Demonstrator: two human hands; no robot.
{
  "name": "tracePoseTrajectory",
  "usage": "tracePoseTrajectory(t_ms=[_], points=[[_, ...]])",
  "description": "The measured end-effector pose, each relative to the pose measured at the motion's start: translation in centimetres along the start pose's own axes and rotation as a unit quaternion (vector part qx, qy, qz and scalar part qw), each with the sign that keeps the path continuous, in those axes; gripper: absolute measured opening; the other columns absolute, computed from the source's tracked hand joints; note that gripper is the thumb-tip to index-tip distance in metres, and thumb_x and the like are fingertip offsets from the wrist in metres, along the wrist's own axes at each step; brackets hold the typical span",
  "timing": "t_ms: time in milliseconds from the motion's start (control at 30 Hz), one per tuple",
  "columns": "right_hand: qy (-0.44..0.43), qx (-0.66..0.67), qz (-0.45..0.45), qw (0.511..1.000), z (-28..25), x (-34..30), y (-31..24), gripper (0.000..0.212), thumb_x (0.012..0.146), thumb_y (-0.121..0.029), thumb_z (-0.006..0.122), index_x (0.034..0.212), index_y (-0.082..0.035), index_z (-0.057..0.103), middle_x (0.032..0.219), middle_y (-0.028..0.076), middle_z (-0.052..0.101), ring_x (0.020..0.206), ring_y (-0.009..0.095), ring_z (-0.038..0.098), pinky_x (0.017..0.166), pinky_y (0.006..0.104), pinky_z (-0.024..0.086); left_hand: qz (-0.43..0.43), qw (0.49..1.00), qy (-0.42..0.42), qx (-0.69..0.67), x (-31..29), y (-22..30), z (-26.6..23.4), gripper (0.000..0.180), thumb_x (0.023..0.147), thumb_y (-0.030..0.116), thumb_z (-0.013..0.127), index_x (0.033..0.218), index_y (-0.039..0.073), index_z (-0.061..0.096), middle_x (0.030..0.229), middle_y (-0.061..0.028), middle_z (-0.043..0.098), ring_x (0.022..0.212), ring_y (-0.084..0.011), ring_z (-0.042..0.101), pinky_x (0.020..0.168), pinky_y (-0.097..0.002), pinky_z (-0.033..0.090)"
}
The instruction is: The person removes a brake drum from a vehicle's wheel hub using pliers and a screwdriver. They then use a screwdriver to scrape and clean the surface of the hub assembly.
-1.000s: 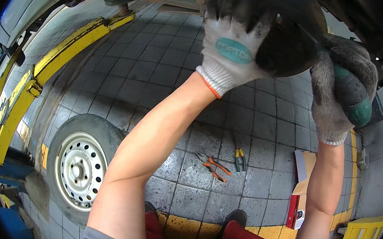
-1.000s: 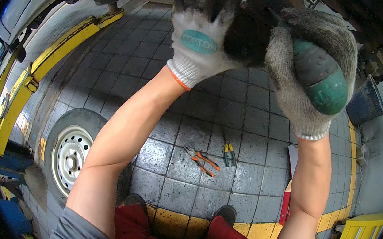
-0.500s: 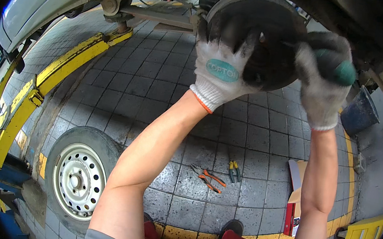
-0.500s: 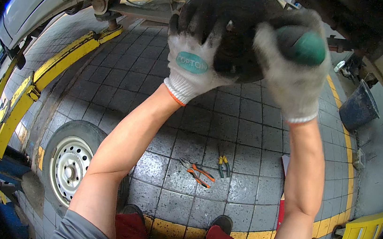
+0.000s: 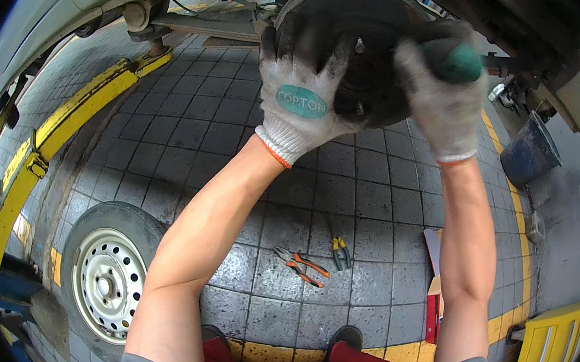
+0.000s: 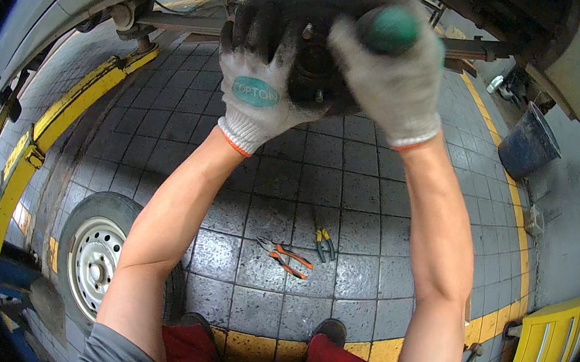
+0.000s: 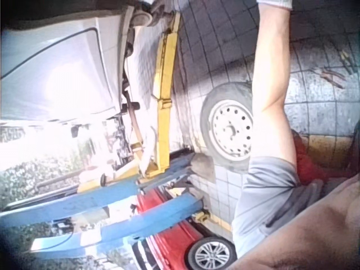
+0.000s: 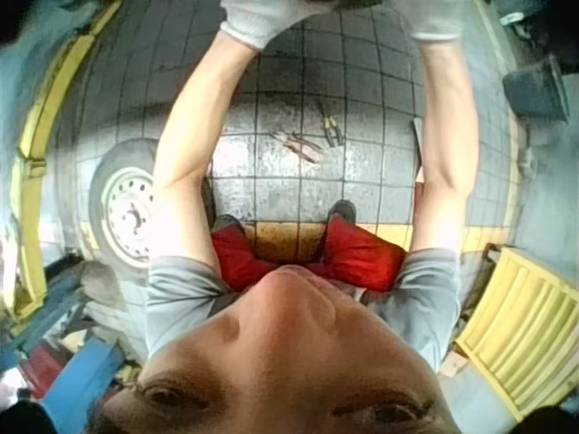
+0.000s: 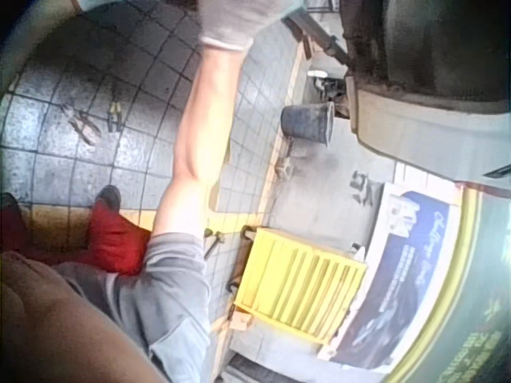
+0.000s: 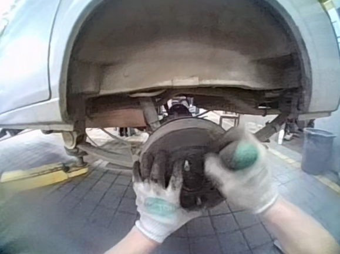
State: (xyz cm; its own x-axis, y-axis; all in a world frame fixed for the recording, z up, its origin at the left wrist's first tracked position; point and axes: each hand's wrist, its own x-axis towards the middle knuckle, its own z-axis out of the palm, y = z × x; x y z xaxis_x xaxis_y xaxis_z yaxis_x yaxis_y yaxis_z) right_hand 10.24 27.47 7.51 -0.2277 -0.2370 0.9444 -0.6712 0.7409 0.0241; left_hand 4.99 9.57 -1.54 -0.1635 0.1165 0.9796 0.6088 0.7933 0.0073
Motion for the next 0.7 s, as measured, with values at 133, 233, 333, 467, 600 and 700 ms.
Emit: tracePoseTrajectory(t_ms=[133,233,333,467,600,700], points=[[0.042,0.056,-0.116,0.991,-0.9,-1.4,-0.3,0.029,0.079,-0.004,0.083,0.105,-0.002,0.07,0.098,0.012,0.073,0.092,0.025,0.072,0.082,0.0361,0.058,0.002,1.0,-0.004,-0.013,0.7,-0.4,0.1,0.104,0.058,0.07,0.084,0.145,0.019,0.058,0.146,-0.0199,0.047,0.14,-0.0463,0.039,0.114,-0.073,0.025],[0.042,0.088,-0.166,0.981,-0.4,-2.1,-0.2,0.031,0.076,0.002,0.082,0.103,-0.003,0.07,0.101,0.012,0.073,0.096,0.027,0.072,0.08,0.0379,0.059,-0.013,1.0,-0.002,-0.005,0.1,-0.3,0.4,0.106,0.058,0.072,0.084,0.147,0.02,0.056,0.15,-0.0197,0.045,0.144,-0.045,0.036,0.115,-0.073,0.023],[0.031,0.065,-0.205,0.976,0.8,-3.3,0.1,0.029,0.076,0.001,0.082,0.102,-0.004,0.07,0.103,0.012,0.073,0.097,0.028,0.072,0.08,0.0379,0.059,-0.011,1.0,-0.02,0.003,0.3,0.3,0.2,0.107,0.059,0.067,0.085,0.147,0.016,0.053,0.151,-0.0232,0.044,0.143,-0.0491,0.036,0.116,-0.0716,0.025],[0.003,-0.032,-0.204,0.978,-0.6,-2.3,0.6,0.027,0.078,-0.005,0.083,0.102,-0.008,0.072,0.104,0.011,0.072,0.099,0.027,0.07,0.082,0.037,0.059,0.0,0.999,-0.036,0.009,0.0,0.5,0.3,0.106,0.061,0.061,0.085,0.148,0.012,0.049,0.151,-0.0267,0.044,0.142,-0.0532,0.037,0.116,-0.0699,0.028],[-0.026,-0.051,-0.1,0.993,-1.4,-0.5,1.4,0.023,0.08,-0.005,0.081,0.102,-0.007,0.075,0.104,0.009,0.071,0.102,0.028,0.068,0.086,0.0382,0.056,0.036,0.999,-0.021,0.0,0.3,-0.3,-0.3,0.104,0.063,0.06,0.085,0.148,0.011,0.05,0.15,-0.0268,0.046,0.14,-0.0532,0.04,0.115,-0.0695,0.03],[0.015,-0.039,-0.175,0.984,-1.0,-1.0,0.9,0.025,0.078,-0.007,0.084,0.1,-0.004,0.071,0.106,0.01,0.073,0.101,0.026,0.07,0.084,0.0357,0.057,0.019,0.999,-0.023,0.022,0.1,-0.2,-0.9,0.103,0.063,0.059,0.085,0.147,0.011,0.05,0.15,-0.0268,0.046,0.139,-0.053,0.041,0.114,-0.0696,0.031]])
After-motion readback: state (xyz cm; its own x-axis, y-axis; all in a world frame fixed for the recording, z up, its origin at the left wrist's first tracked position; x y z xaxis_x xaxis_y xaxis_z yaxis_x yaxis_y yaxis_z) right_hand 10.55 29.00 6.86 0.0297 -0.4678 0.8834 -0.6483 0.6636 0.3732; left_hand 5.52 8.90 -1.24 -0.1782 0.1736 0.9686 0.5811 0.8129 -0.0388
